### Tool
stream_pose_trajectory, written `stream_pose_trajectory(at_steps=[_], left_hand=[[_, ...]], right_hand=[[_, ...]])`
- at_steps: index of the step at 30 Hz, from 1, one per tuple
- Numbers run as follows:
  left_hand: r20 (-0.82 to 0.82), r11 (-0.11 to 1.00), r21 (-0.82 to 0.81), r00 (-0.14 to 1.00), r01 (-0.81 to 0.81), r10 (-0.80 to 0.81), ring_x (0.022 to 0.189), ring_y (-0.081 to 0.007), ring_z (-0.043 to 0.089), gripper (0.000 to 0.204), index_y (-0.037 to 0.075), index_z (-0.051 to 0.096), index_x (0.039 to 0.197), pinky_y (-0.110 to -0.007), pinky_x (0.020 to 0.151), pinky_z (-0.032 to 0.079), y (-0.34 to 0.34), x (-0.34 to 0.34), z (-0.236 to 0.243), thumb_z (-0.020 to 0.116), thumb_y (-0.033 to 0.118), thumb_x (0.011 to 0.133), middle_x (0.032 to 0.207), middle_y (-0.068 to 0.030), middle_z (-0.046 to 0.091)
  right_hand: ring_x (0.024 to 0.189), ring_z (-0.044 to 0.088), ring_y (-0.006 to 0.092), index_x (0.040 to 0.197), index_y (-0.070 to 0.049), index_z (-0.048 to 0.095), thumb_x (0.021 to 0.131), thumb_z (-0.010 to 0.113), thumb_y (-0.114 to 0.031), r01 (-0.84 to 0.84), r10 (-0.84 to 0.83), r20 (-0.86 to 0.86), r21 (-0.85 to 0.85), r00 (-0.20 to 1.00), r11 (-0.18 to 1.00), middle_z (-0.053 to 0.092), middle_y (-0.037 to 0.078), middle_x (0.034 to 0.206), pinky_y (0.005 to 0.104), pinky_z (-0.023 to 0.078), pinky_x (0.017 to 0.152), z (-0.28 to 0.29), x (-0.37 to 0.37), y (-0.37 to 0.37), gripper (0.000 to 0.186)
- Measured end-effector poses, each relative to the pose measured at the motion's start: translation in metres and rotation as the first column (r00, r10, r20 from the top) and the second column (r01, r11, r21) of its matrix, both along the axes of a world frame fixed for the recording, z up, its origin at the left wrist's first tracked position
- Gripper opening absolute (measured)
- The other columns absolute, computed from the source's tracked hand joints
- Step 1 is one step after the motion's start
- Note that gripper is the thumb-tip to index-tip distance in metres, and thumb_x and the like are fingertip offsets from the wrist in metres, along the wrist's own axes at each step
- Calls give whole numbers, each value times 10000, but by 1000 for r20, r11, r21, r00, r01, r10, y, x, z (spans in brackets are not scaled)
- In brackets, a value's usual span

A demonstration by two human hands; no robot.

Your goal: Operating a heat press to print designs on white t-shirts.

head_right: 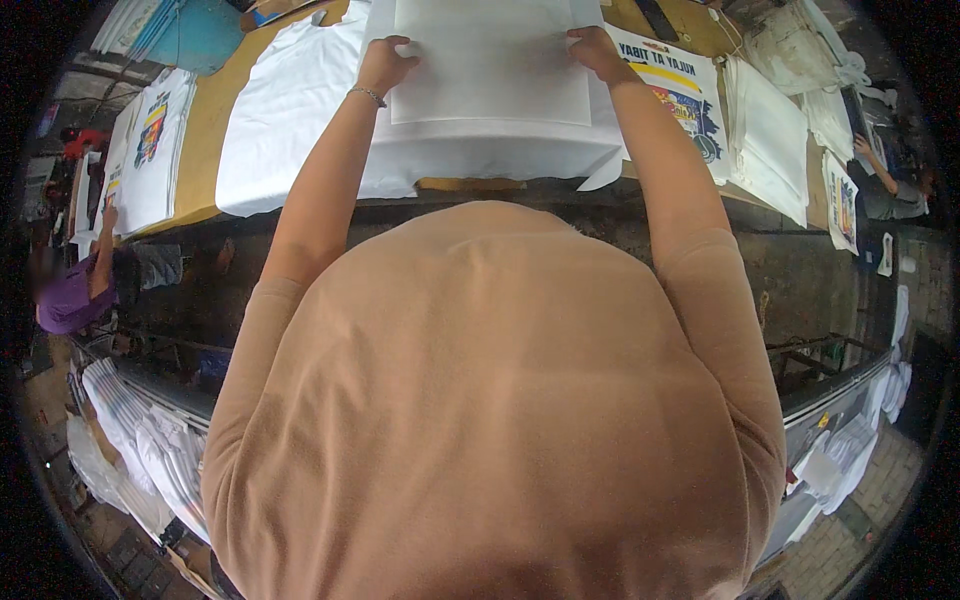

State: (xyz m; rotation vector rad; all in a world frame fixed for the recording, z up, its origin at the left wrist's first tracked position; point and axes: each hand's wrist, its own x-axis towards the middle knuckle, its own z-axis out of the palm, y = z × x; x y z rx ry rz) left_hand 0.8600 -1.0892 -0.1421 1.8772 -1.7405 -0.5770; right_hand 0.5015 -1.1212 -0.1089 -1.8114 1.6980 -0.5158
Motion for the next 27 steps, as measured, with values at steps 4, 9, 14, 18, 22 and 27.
stream_pose_trajectory(at_steps=[4,9,14,18,22,27], left_hand=[[268,995,-102,962,-19,46,1104,-331,519,415,186,646,1100,-417,892,470,21,-27,23,709,350,723,1203,-155,516],[172,966,-253,985,49,-5,1102,-328,501,404,241,649,1104,-414,917,420,55,16,9,684,411,739,1243,-93,520],[238,969,-213,969,123,-70,1204,-310,382,423,347,621,1157,-496,989,253,96,11,9,666,450,749,1280,-12,502],[271,969,-218,961,118,-56,1190,-304,401,421,354,618,1158,-476,986,278,93,10,10,667,450,750,1284,-25,496],[-43,946,-312,996,-93,84,1132,-304,448,502,211,597,1199,-471,949,324,76,61,-9,636,483,779,1253,-92,508],[-635,804,595,599,-22,487,1067,-247,498,709,34,394,1342,-414,873,407,44,56,-18,362,588,902,1262,-138,505]], right_hand=[[906,612,235,1180,-105,613,715,660,-140,-31,23,-52,-163,998,986,589,147,1127,303,481,775,-23,-30,3,469],[1210,447,255,1203,-331,584,760,647,-437,-229,60,-364,-440,930,869,506,25,1284,465,288,1025,-32,-36,51,460],[1261,353,332,1186,-380,583,774,633,-481,-96,-50,-381,-354,923,930,445,-42,1341,557,250,1009,-27,-24,121,427],[1227,384,323,1184,-366,587,778,632,-488,-78,-73,-342,-405,937,911,450,-46,1331,542,250,1006,-24,-22,125,426],[1089,531,242,1230,-109,558,877,579,-377,144,-98,121,-480,988,866,548,131,1216,336,397,945,-30,-45,97,444],[1035,568,217,1233,-93,532,928,482,-378,315,-592,718,503,367,805,584,88,1167,374,444,909,-97,-107,83,421]])
